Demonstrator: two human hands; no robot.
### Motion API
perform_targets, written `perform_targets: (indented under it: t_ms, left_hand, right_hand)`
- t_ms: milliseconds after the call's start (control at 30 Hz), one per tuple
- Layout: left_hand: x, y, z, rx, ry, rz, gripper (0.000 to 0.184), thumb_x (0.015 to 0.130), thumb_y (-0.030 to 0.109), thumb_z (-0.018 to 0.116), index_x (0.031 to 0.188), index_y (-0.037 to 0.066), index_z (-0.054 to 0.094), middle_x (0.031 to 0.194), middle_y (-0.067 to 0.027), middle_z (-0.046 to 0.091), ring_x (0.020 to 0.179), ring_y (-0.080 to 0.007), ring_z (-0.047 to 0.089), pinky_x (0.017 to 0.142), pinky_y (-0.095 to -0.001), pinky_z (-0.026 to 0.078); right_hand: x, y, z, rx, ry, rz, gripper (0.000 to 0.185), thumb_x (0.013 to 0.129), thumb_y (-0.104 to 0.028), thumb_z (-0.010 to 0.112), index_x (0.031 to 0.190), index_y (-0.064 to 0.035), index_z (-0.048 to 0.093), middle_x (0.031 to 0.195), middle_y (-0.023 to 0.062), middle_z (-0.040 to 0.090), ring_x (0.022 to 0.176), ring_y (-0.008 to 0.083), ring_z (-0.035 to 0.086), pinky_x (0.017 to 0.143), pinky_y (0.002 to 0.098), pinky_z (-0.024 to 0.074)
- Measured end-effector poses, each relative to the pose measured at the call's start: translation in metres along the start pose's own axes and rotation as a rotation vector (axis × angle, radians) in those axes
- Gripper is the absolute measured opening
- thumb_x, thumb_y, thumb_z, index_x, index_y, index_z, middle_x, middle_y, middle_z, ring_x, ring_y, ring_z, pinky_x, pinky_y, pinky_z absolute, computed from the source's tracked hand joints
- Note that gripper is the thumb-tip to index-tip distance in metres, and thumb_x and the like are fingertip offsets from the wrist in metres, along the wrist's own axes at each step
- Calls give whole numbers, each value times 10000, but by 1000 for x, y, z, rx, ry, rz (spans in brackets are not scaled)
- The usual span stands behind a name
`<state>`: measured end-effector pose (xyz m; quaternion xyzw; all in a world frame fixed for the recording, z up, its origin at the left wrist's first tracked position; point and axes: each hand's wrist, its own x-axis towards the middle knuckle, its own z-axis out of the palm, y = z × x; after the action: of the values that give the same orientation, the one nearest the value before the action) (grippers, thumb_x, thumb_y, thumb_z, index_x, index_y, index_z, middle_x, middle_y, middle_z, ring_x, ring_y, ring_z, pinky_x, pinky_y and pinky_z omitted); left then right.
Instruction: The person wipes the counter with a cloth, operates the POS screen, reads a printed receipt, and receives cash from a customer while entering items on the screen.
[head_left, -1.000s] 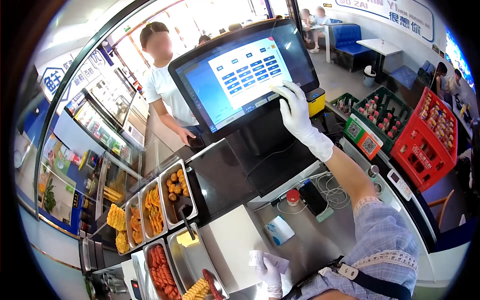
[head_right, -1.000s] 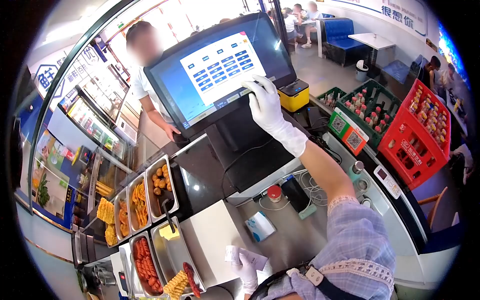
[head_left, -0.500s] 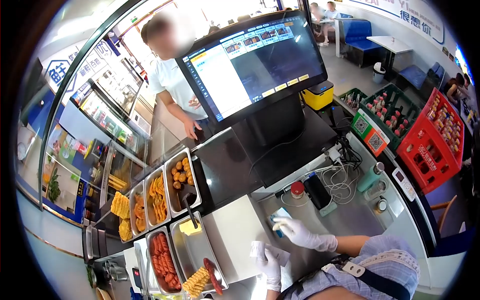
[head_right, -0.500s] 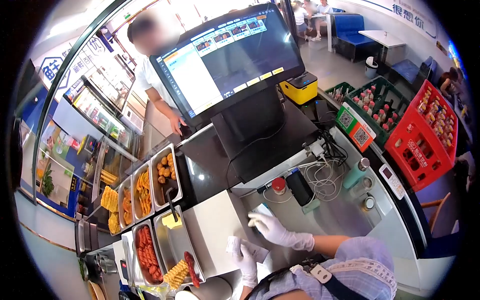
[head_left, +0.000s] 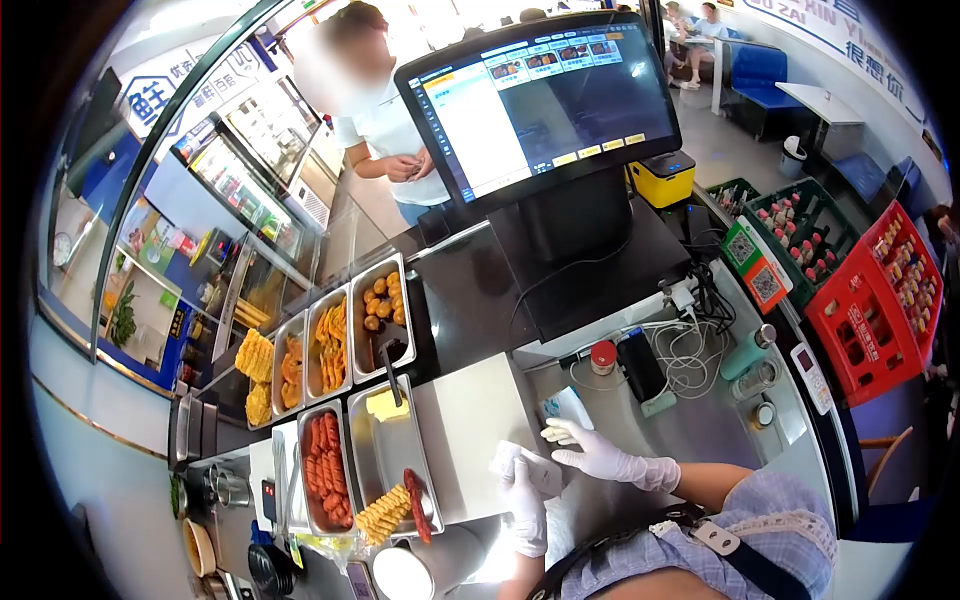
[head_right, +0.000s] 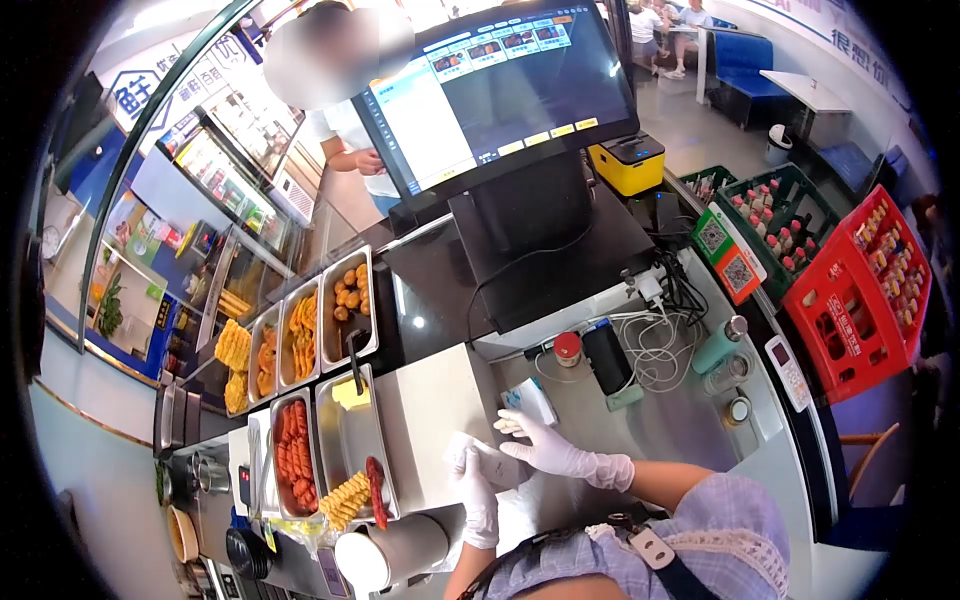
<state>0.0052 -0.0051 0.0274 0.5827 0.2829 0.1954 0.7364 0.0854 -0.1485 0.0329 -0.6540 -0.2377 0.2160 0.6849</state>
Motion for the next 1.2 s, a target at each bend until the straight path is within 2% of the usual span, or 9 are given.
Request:
perform_targets:
  t_ms: [67,233,367,467,600,933,1100,1133,1200]
  left_hand:
    - [-7,22,9,-307,-24,-111,134,949,98,567,1045,39,638,955,-39,651,848,-121,600,779,-279,478]
    - [-25,42,8,-292,-30,-30,133,938,123,604,1031,40,649,949,-38,659,842,-122,607,780,-276,477]
    - [-48,73,16,-280,-10,12,148,931,144,620,1020,30,654,904,-42,663,821,-123,608,749,-276,477]
    - [-58,82,9,-294,31,85,127,922,134,622,993,32,647,883,-31,649,787,-113,588,720,-264,465]
    - [-54,83,-12,-294,71,75,131,942,143,587,1008,39,632,874,-2,621,753,-86,563,670,-240,438]
    - [-68,87,-5,-342,180,100,168,958,137,529,998,6,625,817,-12,612,671,-103,561,585,-259,463]
    - [-52,84,-17,-327,52,88,187,969,148,498,953,2,615,717,-27,563,592,-141,566,549,-261,502]
    - [-54,95,-16,-372,-8,108,180,963,123,514,1001,-11,627,798,-59,620,701,-159,615,660,-280,531]
    - [-40,98,-16,-409,63,118,181,958,108,526,1040,-15,630,866,-78,642,773,-163,624,729,-286,522]
  right_hand:
    - [-4,-5,3,-93,-48,-62,596,933,-215,620,1424,-18,343,1263,178,572,1157,257,573,1001,379,437]
    - [-16,-30,6,-68,-175,94,624,888,-244,666,1402,-23,390,1218,201,592,1112,234,597,939,351,467]
    - [-30,-32,11,-124,-210,41,478,901,-155,632,1333,-18,481,1125,113,641,1019,168,610,894,307,489]
    - [-44,-35,10,-60,-327,186,296,919,-169,607,1166,-6,598,977,71,686,907,103,613,808,279,494]
    - [-60,-29,13,8,-350,158,306,904,-195,607,1126,15,587,927,108,683,838,139,627,748,305,508]
    - [-79,-22,1,-99,-384,134,288,910,-184,591,1123,11,604,918,92,679,831,125,612,750,300,502]
    - [-75,-35,-10,-77,-365,182,281,912,-142,577,1139,23,605,966,61,679,880,123,607,791,283,494]
    - [-73,-41,-11,-51,-372,221,284,918,-134,573,1159,15,599,988,69,678,895,126,611,795,281,497]
    - [-69,-47,-14,-52,-391,257,286,923,-132,569,1169,12,595,996,70,678,900,127,613,796,280,497]
